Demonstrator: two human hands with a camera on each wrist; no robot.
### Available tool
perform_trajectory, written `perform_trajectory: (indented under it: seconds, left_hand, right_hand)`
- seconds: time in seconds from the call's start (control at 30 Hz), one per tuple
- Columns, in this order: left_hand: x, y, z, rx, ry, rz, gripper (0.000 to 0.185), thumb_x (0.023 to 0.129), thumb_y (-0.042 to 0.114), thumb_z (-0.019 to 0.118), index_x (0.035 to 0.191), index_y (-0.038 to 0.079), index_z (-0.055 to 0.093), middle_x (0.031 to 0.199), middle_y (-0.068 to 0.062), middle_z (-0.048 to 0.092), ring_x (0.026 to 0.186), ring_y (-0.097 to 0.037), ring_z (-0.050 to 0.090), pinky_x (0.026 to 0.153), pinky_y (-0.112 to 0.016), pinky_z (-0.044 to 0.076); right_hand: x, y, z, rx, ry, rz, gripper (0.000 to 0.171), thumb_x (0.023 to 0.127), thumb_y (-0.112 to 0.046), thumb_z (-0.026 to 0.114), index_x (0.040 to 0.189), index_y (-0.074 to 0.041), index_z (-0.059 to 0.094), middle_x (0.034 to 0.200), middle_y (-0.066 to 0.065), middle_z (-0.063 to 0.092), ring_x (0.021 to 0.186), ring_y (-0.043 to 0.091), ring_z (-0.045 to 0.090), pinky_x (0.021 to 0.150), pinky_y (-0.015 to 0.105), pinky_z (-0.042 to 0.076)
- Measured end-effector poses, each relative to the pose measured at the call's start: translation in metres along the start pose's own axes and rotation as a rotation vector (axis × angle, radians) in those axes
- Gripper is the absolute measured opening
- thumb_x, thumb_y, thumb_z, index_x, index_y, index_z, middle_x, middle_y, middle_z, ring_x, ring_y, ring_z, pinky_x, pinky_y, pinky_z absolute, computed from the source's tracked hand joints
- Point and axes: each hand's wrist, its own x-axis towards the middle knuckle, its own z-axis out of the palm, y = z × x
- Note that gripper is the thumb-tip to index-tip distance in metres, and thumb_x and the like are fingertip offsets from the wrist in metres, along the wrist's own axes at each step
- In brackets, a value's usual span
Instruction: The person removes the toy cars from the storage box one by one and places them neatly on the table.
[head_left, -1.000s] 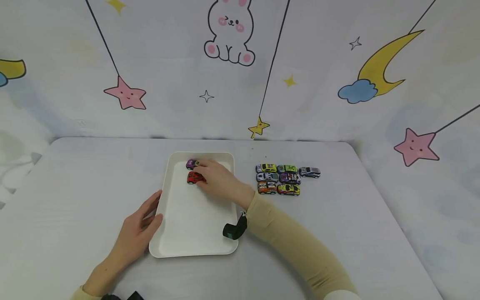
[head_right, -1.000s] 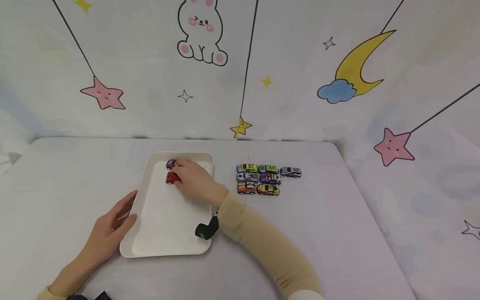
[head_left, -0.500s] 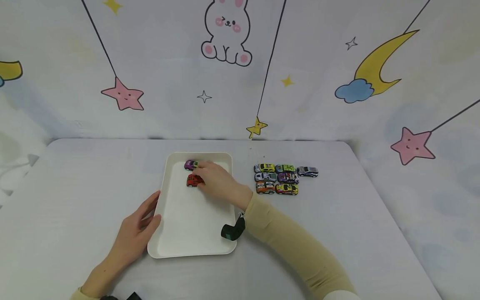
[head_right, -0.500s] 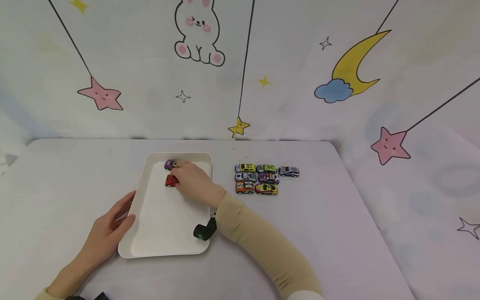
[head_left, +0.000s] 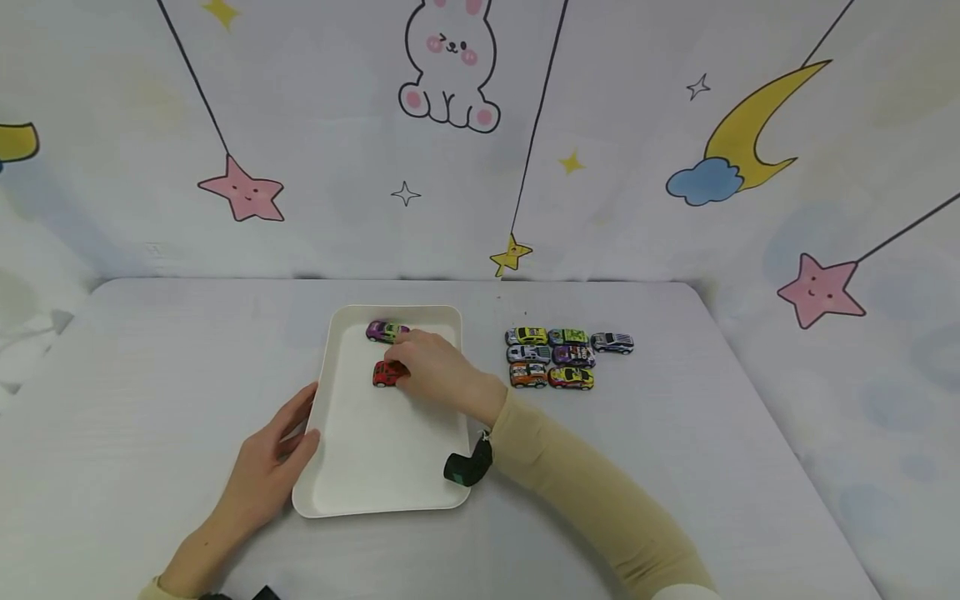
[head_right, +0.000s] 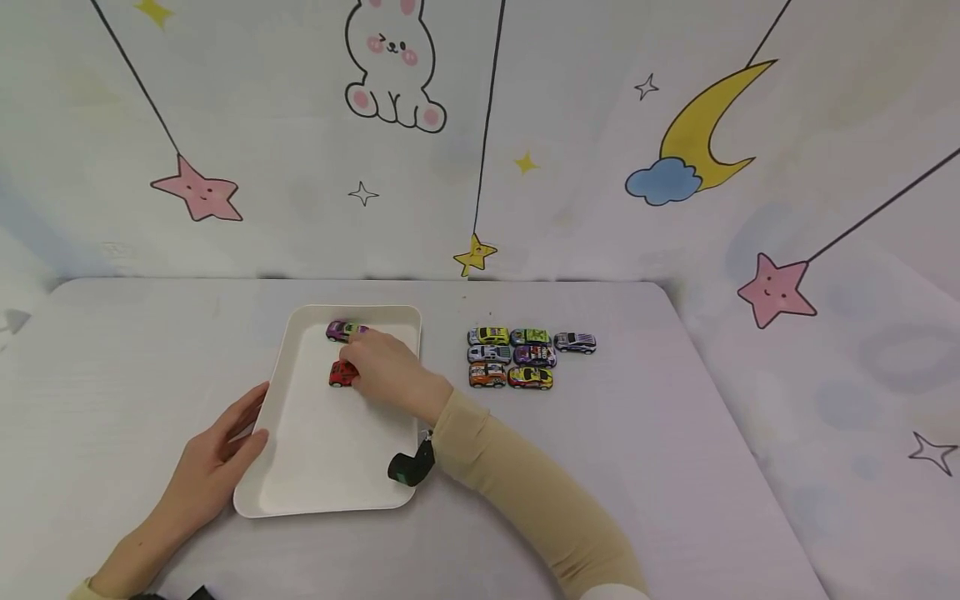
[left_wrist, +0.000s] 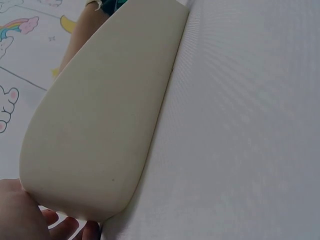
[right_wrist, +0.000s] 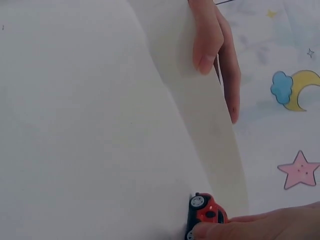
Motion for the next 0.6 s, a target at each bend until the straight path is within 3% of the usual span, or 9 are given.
perform_trajectory:
  seconds: [0.33,0.6]
  left_hand:
    - [0.001,0.001,0.001,-0.005,-0.003,0.004,0.056,0.099,0.003,0.057,0.152,0.012,0.042,0.145,-0.021,0.053,0.124,0.013,0.048,0.090,-0.003,0.046]
    - [0.000,0.002,0.000,0.010,-0.005,0.000,0.057,0.099,0.004,0.057,0.153,0.013,0.041,0.147,-0.019,0.051,0.124,0.014,0.047,0.090,-0.002,0.045]
  right_hand:
    - [-0.013,0.002,-0.005,0.012,-0.039,0.036,0.019,0.087,-0.013,0.077,0.106,-0.012,0.075,0.103,-0.001,0.071,0.093,0.013,0.059,0.086,0.026,0.052]
    - [-0.025,0.006,-0.008,0.023,-0.063,0.042,0.012,0.088,-0.020,0.078,0.096,-0.012,0.073,0.087,-0.003,0.065,0.079,0.012,0.051,0.067,0.022,0.042]
